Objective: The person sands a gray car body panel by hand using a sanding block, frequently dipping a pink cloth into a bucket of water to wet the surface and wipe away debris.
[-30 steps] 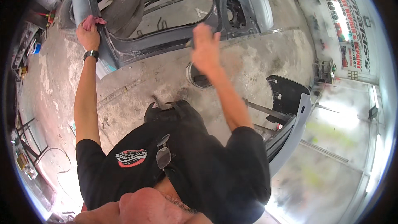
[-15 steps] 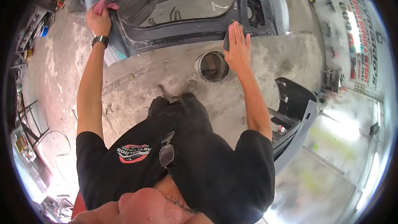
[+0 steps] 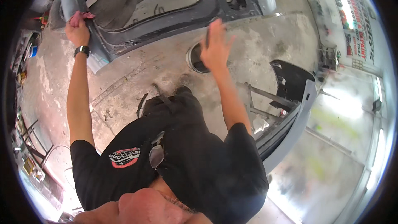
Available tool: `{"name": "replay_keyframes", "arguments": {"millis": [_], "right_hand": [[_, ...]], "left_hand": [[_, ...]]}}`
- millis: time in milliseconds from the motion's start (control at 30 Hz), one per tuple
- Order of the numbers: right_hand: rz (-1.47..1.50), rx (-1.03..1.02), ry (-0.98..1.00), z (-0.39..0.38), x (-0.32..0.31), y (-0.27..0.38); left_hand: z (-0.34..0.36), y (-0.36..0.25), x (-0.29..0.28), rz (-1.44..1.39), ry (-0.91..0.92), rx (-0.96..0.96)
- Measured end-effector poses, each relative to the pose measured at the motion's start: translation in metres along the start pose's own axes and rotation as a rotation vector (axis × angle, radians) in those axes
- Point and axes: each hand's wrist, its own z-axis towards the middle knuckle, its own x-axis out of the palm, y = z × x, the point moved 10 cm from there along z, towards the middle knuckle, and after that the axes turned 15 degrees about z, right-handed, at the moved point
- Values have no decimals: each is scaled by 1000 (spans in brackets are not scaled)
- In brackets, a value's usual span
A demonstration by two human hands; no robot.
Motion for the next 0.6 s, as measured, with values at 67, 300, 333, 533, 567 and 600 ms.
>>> {"name": "replay_keyframes", "arguments": {"millis": [67, 300, 333, 533, 567, 600], "right_hand": [[27, 31, -60, -3, 11, 1], [77, -14, -45, 4, 14, 20], [73, -3, -36, 10, 10, 1], [118, -2, -64, 12, 8, -1], [105, -4, -96, 34, 0, -6], [80, 2, -128, 44, -8, -15]], "left_hand": [[0, -2, 8, 17, 81, -32], [6, 0, 2, 28, 66, 15], [1, 3, 10, 27, 81, 15], [5, -4, 8, 17, 87, -11], [8, 10, 11, 96, 41, 35], [5, 16, 13, 164, 5, 80]]}}
